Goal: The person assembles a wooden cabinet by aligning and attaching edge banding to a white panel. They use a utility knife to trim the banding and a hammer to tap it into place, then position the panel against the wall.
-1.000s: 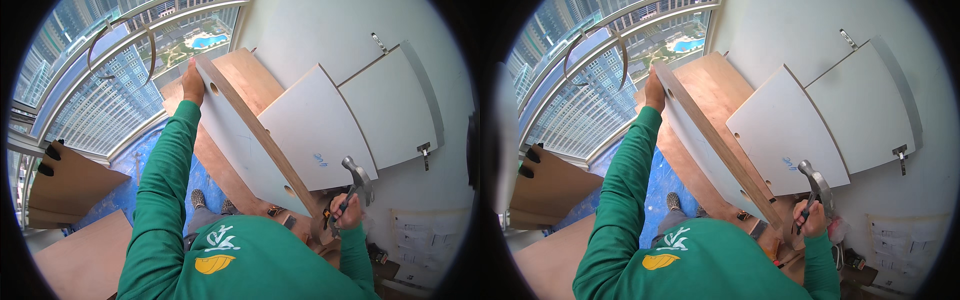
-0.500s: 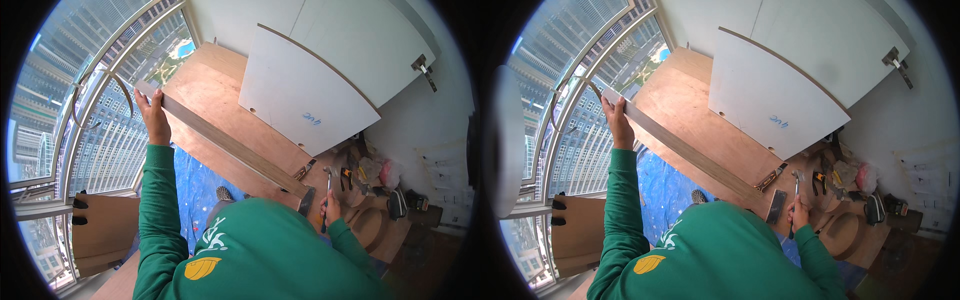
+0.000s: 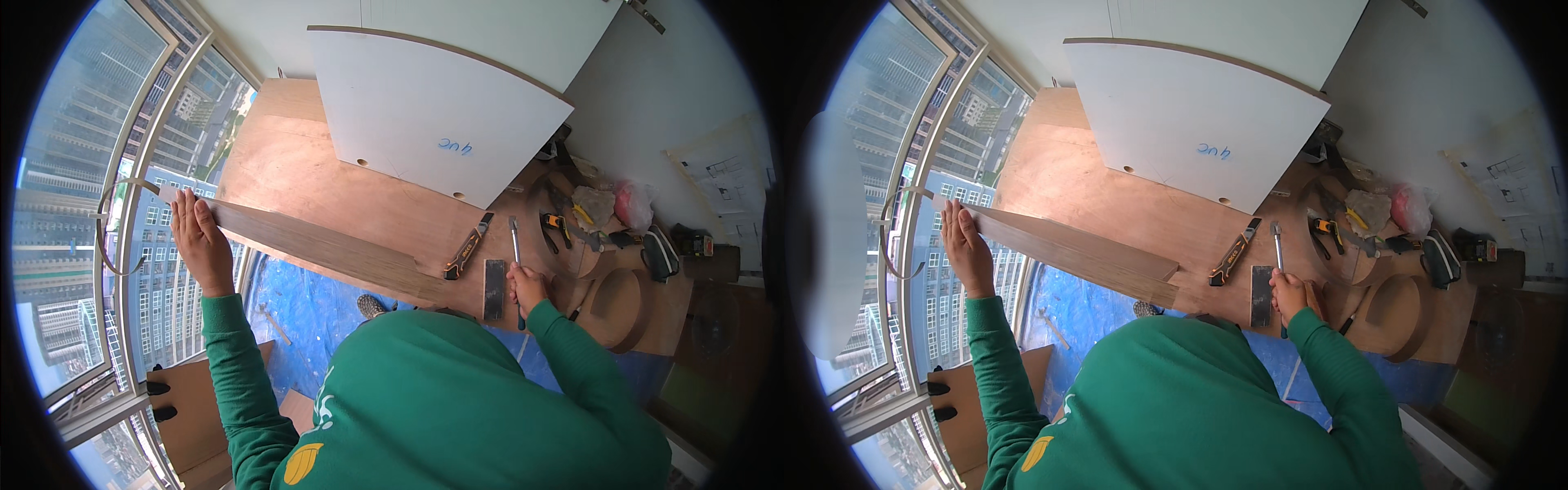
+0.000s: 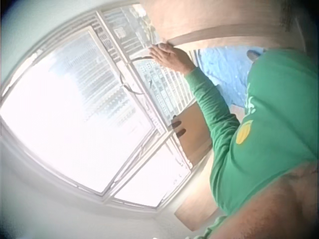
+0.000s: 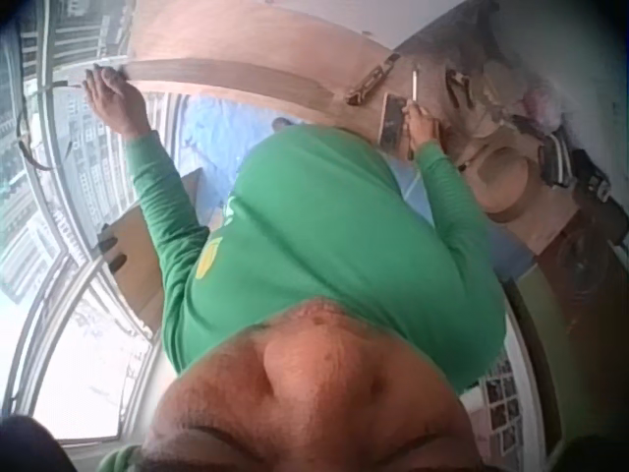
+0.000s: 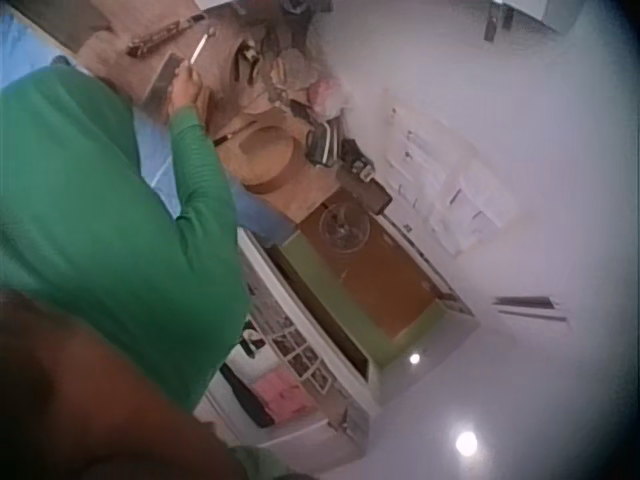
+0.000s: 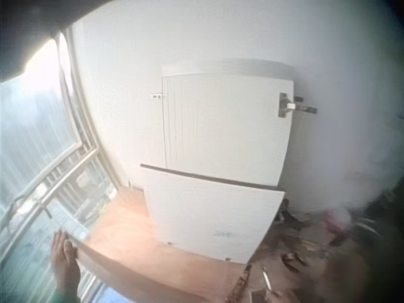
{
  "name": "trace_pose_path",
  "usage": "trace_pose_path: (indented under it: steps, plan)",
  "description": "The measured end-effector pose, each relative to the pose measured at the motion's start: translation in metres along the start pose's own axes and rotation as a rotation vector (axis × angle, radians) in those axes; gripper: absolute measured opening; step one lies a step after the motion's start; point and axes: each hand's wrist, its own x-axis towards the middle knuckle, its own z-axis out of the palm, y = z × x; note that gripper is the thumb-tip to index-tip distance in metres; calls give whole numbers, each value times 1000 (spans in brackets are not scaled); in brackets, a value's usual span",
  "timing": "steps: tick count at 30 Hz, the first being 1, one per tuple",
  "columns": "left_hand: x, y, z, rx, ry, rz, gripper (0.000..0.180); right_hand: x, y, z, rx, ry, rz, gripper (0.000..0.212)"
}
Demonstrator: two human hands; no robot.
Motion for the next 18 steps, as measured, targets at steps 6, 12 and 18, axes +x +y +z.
trace_pose_path:
  steps: [6,12,18]
  plan:
    - [6,20,-9,-96,163,2,32,70,45,-29,-112,158,-68,19]
    - [11,29,-13,-114,161,-105,39,146,66,-48,-810,330,-155,32]
    - [6,29,-13,-221,124,-46,24,171,79,-40,-867,398,-262,37]
